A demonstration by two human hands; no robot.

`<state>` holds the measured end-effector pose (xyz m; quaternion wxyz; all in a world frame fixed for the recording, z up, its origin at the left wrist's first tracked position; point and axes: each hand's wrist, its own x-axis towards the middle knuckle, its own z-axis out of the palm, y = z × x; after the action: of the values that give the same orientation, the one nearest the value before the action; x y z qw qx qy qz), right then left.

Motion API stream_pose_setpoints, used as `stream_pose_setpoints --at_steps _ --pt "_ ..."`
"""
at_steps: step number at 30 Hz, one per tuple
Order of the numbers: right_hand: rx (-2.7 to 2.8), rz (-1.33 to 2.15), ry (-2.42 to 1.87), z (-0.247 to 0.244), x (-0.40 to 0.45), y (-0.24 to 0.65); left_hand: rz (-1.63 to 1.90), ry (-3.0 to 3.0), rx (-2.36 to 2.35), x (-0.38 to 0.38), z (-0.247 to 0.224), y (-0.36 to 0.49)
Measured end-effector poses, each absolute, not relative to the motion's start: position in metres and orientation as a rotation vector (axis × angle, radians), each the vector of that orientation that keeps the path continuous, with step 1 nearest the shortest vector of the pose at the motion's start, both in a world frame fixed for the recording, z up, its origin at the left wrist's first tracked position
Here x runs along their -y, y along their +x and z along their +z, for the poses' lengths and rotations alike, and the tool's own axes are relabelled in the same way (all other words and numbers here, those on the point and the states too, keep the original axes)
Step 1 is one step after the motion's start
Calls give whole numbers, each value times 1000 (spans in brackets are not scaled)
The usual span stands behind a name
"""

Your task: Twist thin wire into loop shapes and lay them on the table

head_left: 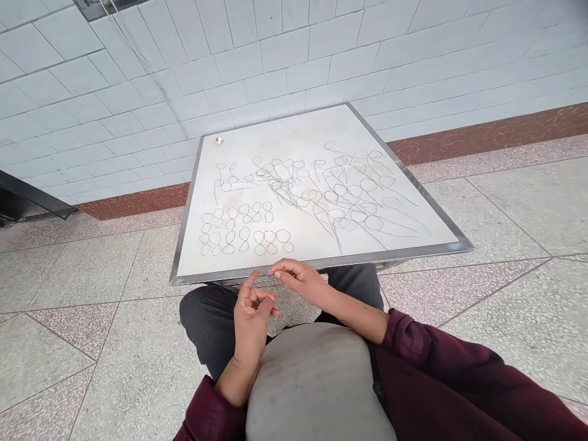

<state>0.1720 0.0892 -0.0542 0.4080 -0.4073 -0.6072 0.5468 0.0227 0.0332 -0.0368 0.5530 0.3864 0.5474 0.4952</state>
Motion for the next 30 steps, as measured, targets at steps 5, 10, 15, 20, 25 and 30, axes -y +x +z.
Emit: stream_pose_setpoints --at_steps 5,10,15,20,25,30 --pt "1485 1389 -1008 -61 -87 169 1177 961 -1295 -31 -34 23" --pt "1449 1473 -977 -63 -86 170 1190 942 -1265 -31 -36 23" --pt "1416 1541 -914 -61 -84 175 1269 852 -1268 -36 -35 25" --pt "1332 1644 -865 -63 -77 176 1290 817 -1266 -37 -35 27" --pt "1280 1614 -943 -69 -75 180 1172 909 -1281 -35 -43 28" --pt "1274 1563 -1028 -76 -74 184 1118 884 -1259 -33 -47 30"
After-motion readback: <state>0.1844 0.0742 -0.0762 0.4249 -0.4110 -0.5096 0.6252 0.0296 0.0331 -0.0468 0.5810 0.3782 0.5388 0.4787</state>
